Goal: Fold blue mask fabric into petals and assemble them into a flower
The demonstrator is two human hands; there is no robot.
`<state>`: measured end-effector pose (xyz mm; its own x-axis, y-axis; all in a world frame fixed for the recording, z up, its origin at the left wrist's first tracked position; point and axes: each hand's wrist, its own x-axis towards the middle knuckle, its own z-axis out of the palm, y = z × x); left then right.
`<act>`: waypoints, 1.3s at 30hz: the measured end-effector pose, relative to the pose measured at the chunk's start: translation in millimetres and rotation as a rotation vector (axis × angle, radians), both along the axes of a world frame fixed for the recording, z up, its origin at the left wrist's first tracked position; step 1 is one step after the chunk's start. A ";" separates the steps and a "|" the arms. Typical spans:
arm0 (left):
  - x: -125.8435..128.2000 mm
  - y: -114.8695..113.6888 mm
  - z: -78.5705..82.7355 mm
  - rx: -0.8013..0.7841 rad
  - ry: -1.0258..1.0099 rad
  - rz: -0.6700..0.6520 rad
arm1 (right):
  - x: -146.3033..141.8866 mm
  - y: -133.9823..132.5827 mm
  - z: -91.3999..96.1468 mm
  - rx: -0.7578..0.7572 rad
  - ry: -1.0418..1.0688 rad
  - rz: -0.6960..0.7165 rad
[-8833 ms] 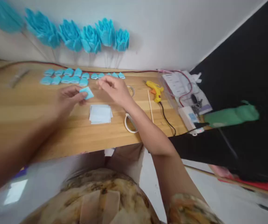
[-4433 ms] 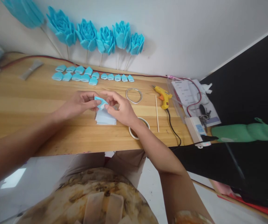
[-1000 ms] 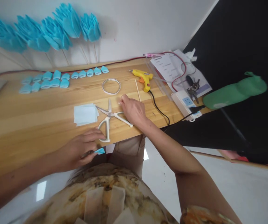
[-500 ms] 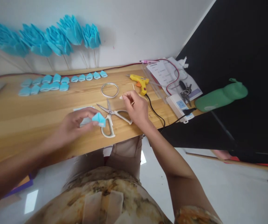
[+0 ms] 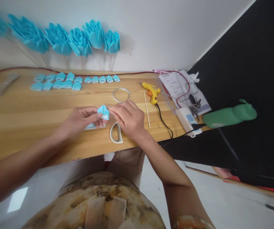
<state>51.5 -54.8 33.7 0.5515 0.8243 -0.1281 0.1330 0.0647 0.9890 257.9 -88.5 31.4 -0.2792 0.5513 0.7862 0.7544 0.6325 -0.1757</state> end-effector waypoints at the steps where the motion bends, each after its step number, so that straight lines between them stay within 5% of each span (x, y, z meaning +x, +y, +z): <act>1: -0.1 0.2 -0.7 -0.005 -0.003 0.000 | 0.2 1.5 -0.7 0.036 -0.031 -0.001; 8: 0.4 -0.5 -0.8 -0.040 -0.022 -0.023 | 0.4 5.0 -5.6 0.102 -0.159 -0.077; 21: 0.1 -0.7 -0.4 -0.028 -0.006 -0.036 | -0.9 6.2 -9.4 0.157 -0.149 0.011; 30: 1.1 -1.6 -2.5 -0.054 -0.032 0.000 | 4.8 7.2 -8.4 -0.063 -0.108 -0.012; 39: 1.7 -3.4 -3.6 -0.063 -0.070 0.042 | 0.8 5.7 -7.8 0.058 -0.173 0.022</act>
<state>53.2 -58.3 30.1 0.5257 0.8386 -0.1426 0.0599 0.1307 0.9896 258.7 -82.8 23.7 -0.4248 0.4988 0.7555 0.7562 0.6543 -0.0069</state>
